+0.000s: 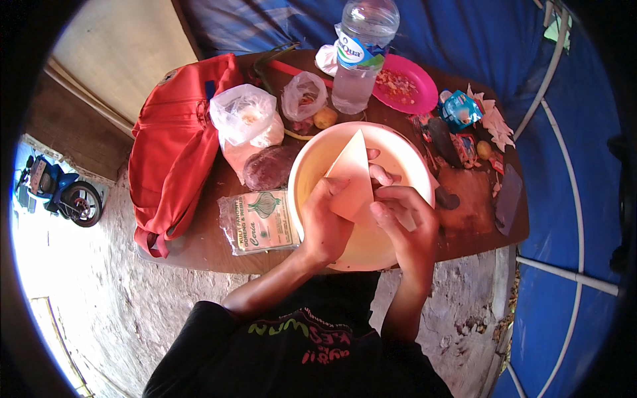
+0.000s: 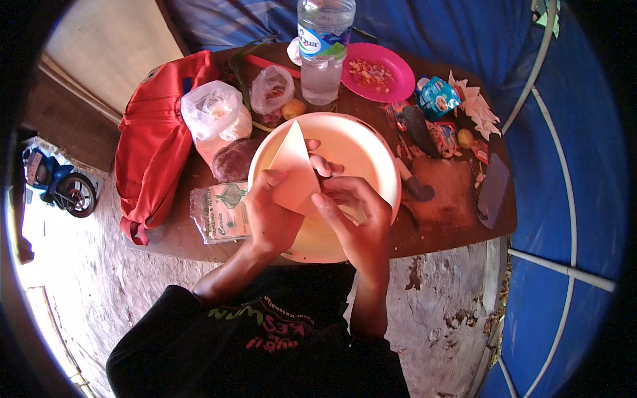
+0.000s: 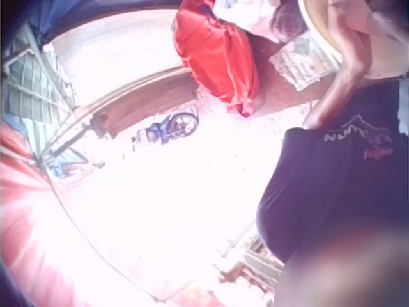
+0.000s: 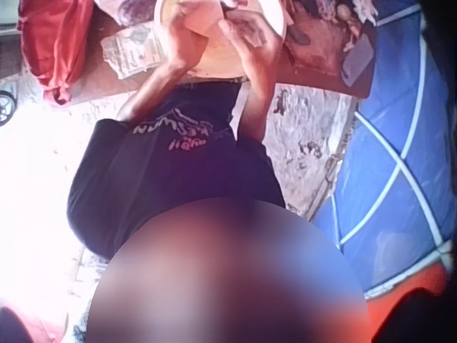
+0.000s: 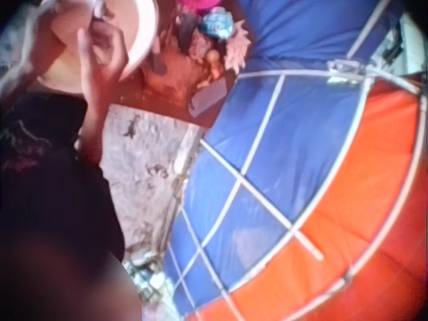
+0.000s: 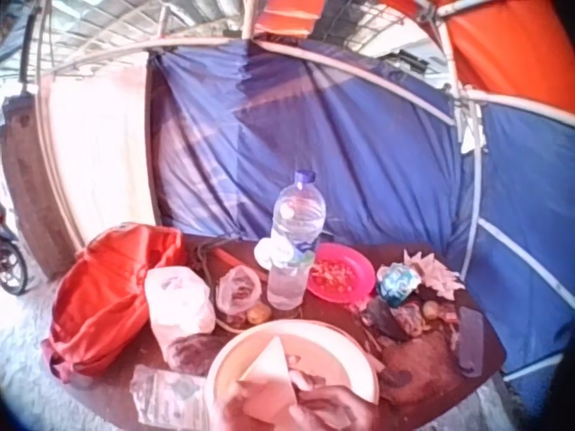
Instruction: The person fills triangular wrappers with a mixture from a pink bowl using a knife, then folds and places them on a wooden table. The person repeats this process multiple times, handling the wrappers and knife throughout.
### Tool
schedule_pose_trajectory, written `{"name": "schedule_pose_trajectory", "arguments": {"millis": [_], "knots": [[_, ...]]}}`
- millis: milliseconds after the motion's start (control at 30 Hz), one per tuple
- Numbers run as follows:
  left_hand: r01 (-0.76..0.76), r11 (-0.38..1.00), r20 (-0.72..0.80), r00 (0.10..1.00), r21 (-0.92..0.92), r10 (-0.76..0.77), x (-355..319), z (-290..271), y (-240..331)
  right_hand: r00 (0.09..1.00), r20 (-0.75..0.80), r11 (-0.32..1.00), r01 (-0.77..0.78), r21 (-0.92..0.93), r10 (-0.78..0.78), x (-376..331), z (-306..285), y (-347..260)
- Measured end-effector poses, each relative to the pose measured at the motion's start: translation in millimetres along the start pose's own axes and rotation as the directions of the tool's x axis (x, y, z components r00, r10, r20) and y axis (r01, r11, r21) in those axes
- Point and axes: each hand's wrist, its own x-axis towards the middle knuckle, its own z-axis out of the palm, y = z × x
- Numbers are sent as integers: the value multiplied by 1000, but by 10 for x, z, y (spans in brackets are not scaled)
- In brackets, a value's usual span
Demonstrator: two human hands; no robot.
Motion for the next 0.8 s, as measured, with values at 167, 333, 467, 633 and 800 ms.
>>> {"name": "schedule_pose_trajectory", "arguments": {"millis": [167, 333, 467, 633, 800], "knots": [[136, 984, 77, 986, 114, -145, 43, -36, 75, 990, 129, 999, -54, -6, 54, 90, -124, 31], [203, 795, -72, 978, 571, -198, 53, -110, 267, 996, 72, 995, -49, -81, 55, 90, -334, -84], [133, 865, -177, 983, 485, -52, 41, -86, 213, 999, -2, 999, -47, 14, 47, 30, -397, -122], [110, 848, -202, 979, 518, -3, 46, -76, 169, 993, -101, 997, -50, 55, 55, -42, -459, -14], [66, 748, -133, 991, 660, 30, 9, -69, 234, 978, -208, 1000, 13, 12, -10, -20, -586, 99]]}}
